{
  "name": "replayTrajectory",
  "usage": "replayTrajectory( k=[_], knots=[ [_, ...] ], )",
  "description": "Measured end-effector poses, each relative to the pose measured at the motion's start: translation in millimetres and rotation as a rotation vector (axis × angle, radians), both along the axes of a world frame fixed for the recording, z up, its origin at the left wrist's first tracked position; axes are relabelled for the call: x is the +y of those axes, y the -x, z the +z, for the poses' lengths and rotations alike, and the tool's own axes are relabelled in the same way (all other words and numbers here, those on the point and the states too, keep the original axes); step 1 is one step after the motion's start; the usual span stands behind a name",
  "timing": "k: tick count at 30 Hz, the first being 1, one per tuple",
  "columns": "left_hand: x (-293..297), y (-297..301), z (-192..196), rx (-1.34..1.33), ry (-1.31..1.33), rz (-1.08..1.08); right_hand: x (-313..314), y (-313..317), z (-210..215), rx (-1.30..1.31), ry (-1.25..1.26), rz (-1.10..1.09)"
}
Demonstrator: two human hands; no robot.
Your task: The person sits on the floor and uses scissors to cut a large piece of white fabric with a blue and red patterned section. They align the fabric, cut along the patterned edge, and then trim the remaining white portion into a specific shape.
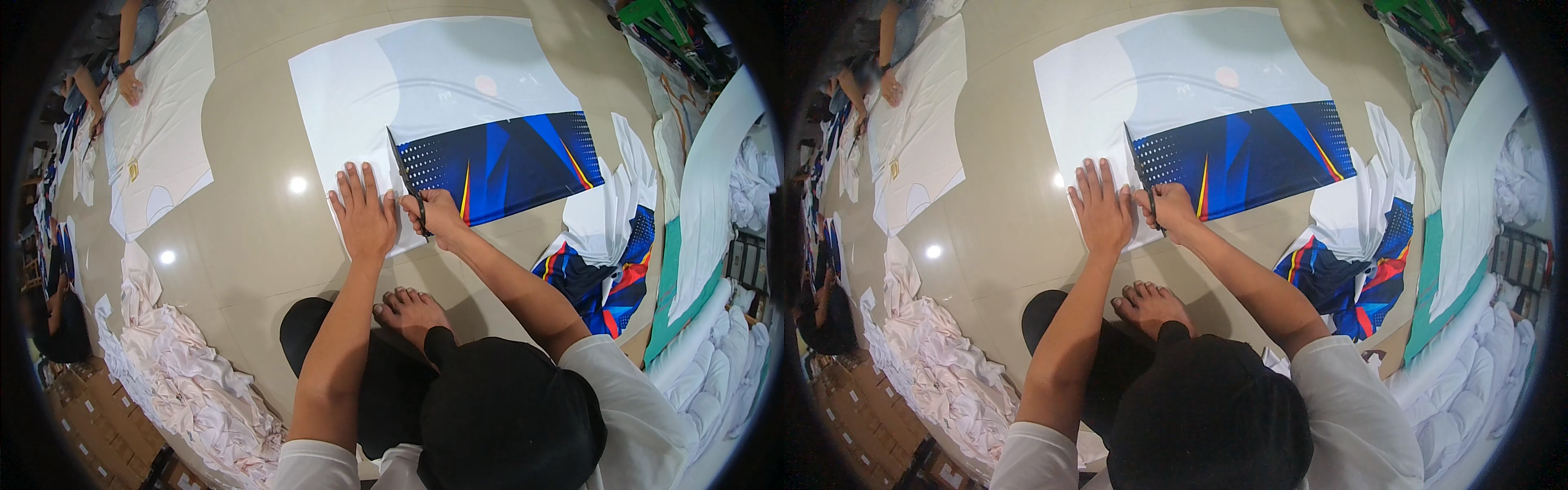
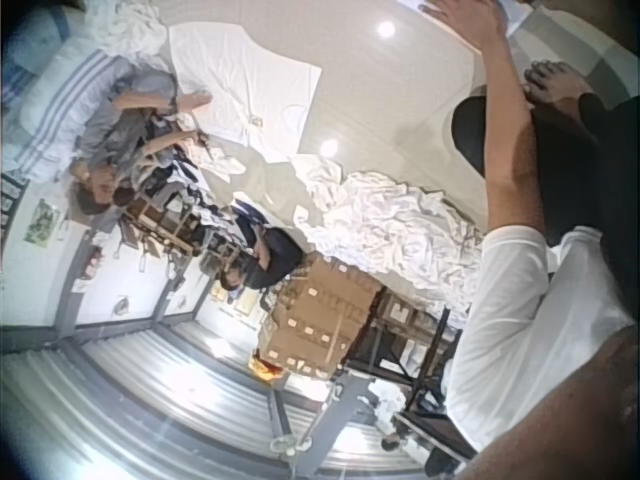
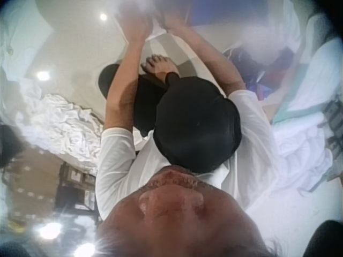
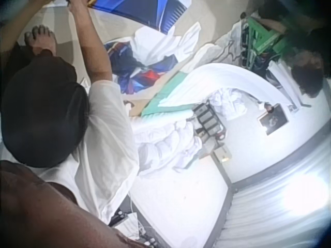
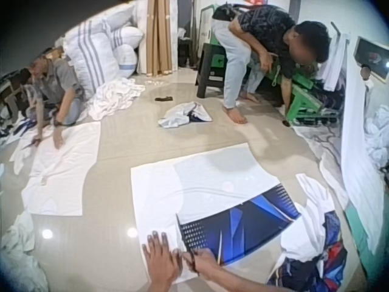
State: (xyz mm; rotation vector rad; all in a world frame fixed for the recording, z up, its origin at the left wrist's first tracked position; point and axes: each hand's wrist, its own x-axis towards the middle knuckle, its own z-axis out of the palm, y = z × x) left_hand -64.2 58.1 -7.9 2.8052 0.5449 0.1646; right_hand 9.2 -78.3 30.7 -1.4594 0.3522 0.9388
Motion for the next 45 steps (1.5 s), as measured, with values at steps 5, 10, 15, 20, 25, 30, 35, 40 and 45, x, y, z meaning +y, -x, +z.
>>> replayTrajectory(
  k=[5, 10, 15, 20, 25, 30, 35, 40, 45],
  knots=[
    [-2, -2, -1, -0.011, 0.026, -0.003, -4, -1, 8, 0.026, -0.016, 0.010],
    [14, 2, -1, -0.055, 0.038, -0.019, -49, 15, 41, -0.030, 0.126, 0.075],
    [69, -36, 5, -0.172, 0.037, -0.137, -144, -33, -15, -0.824, 0.589, -0.265],
    [112, -66, 4, -0.002, 0.002, -0.268, -188, -142, -18, -1.148, 1.125, -0.369],
    [92, -42, -7, 0.073, -0.019, -0.172, -200, -208, -44, -1.222, 1.247, -0.259],
    [58, 8, 12, 0.180, -0.031, -0.061, -161, -251, -53, -1.297, 1.101, -0.091],
    [4, 43, 45, 0.359, -0.018, -0.130, -157, -306, -51, -1.379, 0.951, 0.124],
    [-7, 31, 72, 0.261, 0.157, -0.133, -142, -317, -28, -1.336, 1.037, 0.194],
    [24, -4, 36, 0.046, 0.065, -0.148, -100, -220, -25, -1.438, 0.814, -0.215]
  ],
)
